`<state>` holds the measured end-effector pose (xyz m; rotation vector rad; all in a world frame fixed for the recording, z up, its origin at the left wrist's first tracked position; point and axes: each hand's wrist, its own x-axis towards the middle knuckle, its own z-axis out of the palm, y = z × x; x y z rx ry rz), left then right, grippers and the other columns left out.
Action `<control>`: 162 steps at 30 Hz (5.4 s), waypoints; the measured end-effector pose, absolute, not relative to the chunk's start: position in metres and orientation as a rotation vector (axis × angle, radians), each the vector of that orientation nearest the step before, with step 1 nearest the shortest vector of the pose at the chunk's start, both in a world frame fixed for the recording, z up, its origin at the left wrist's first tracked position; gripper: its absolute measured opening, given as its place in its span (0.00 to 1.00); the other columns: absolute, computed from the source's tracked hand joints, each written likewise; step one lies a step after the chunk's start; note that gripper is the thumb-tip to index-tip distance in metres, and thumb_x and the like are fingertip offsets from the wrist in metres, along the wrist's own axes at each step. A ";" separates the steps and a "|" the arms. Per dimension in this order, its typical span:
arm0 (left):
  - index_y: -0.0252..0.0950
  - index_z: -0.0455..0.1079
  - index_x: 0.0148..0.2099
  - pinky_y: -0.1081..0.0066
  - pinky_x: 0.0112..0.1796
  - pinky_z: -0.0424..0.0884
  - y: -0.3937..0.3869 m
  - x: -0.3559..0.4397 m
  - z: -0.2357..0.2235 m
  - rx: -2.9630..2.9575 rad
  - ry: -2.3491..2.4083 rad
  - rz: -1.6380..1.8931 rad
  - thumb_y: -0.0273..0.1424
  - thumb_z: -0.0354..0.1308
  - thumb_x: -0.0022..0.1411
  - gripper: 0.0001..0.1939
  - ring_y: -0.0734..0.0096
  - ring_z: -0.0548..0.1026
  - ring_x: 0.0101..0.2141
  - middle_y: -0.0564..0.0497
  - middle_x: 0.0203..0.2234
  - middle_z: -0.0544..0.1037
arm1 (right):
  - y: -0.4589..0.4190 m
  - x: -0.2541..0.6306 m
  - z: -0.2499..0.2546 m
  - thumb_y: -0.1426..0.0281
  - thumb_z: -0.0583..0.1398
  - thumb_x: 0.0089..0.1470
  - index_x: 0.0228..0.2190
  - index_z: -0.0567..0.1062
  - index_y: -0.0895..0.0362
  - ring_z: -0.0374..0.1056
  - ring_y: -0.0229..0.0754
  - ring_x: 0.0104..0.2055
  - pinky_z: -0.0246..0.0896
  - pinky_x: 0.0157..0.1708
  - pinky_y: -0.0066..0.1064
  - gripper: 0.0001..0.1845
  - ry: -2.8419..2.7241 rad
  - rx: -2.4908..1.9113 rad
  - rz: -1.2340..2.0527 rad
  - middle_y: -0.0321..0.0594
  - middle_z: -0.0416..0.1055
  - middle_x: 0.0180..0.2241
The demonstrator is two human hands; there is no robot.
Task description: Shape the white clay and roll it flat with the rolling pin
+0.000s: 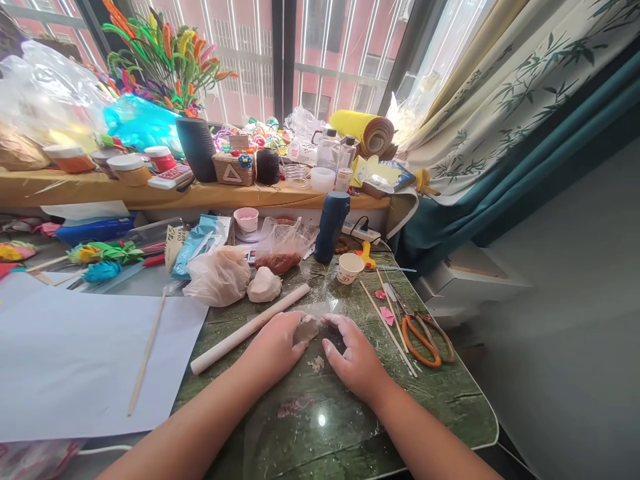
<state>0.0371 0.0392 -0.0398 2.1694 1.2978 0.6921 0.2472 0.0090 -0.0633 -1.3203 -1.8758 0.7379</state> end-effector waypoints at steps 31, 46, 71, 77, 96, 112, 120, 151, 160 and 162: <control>0.43 0.77 0.45 0.53 0.57 0.67 0.019 0.017 -0.020 2.261 0.709 1.144 0.29 0.60 0.67 0.06 0.57 0.77 0.52 0.47 0.44 0.83 | -0.013 0.204 -0.020 0.57 0.56 0.65 0.47 0.76 0.59 0.77 0.47 0.44 0.69 0.52 0.45 0.20 -0.641 -0.791 1.962 0.49 0.78 0.46; 0.42 0.76 0.44 0.59 0.53 0.70 0.017 0.016 -0.004 2.563 0.661 0.928 0.27 0.63 0.63 0.08 0.57 0.75 0.51 0.47 0.48 0.79 | -0.014 0.211 -0.021 0.62 0.75 0.45 0.42 0.77 0.60 0.77 0.44 0.35 0.71 0.35 0.33 0.25 -0.551 -0.991 1.752 0.45 0.80 0.36; 0.38 0.79 0.40 0.64 0.40 0.74 0.028 0.016 -0.015 1.808 1.211 0.799 0.34 0.68 0.56 0.09 0.59 0.79 0.37 0.48 0.35 0.83 | -0.004 0.204 -0.039 0.58 0.75 0.45 0.46 0.79 0.56 0.76 0.48 0.48 0.68 0.52 0.42 0.28 -0.864 -0.993 1.629 0.46 0.81 0.45; 0.40 0.75 0.49 0.59 0.50 0.73 0.036 -0.002 -0.013 1.998 1.221 1.013 0.35 0.59 0.66 0.11 0.58 0.78 0.46 0.47 0.44 0.81 | 0.013 0.230 -0.012 0.56 0.71 0.51 0.47 0.78 0.55 0.75 0.46 0.45 0.71 0.41 0.36 0.25 -0.932 -1.135 1.296 0.46 0.79 0.46; 0.39 0.74 0.45 0.59 0.50 0.70 0.052 -0.005 -0.035 2.212 1.406 0.817 0.19 0.53 0.62 0.14 0.58 0.75 0.45 0.46 0.42 0.79 | 0.049 0.192 -0.039 0.68 0.53 0.67 0.34 0.75 0.56 0.66 0.46 0.39 0.61 0.43 0.36 0.13 -2.313 -1.304 0.301 0.43 0.73 0.34; 0.34 0.69 0.51 0.62 0.51 0.74 0.060 -0.009 -0.034 1.928 1.545 0.752 0.20 0.52 0.60 0.18 0.57 0.80 0.49 0.40 0.47 0.81 | 0.083 0.154 -0.051 0.68 0.58 0.63 0.25 0.75 0.56 0.66 0.42 0.30 0.48 0.30 0.32 0.14 -2.576 -1.312 0.293 0.40 0.75 0.28; 0.33 0.70 0.54 0.54 0.55 0.71 0.050 -0.005 -0.040 2.276 1.539 0.664 0.21 0.48 0.63 0.19 0.52 0.76 0.52 0.38 0.50 0.78 | 0.078 0.167 -0.039 0.70 0.51 0.69 0.32 0.76 0.57 0.69 0.42 0.35 0.57 0.36 0.31 0.18 -2.447 -1.292 0.342 0.40 0.77 0.32; 0.38 0.64 0.67 0.44 0.64 0.54 0.038 -0.019 -0.009 2.411 1.233 -0.002 0.37 0.69 0.49 0.43 0.41 0.48 0.70 0.39 0.73 0.44 | -0.002 0.211 -0.043 0.70 0.61 0.60 0.58 0.71 0.57 0.67 0.52 0.58 0.61 0.60 0.45 0.24 -2.517 -0.767 0.692 0.51 0.74 0.54; 0.38 0.60 0.70 0.45 0.65 0.51 0.038 -0.020 -0.010 2.362 1.267 -0.038 0.40 0.72 0.46 0.50 0.40 0.46 0.71 0.40 0.73 0.43 | -0.006 0.220 -0.044 0.73 0.62 0.57 0.56 0.70 0.51 0.72 0.49 0.49 0.68 0.52 0.42 0.24 -2.335 -0.727 0.571 0.47 0.76 0.47; 0.38 0.59 0.70 0.45 0.65 0.51 0.038 -0.019 -0.007 2.336 1.279 -0.064 0.40 0.73 0.45 0.52 0.40 0.46 0.71 0.40 0.73 0.43 | -0.005 0.230 -0.044 0.70 0.63 0.59 0.57 0.69 0.50 0.71 0.49 0.53 0.67 0.55 0.44 0.24 -2.120 -0.891 0.521 0.46 0.75 0.50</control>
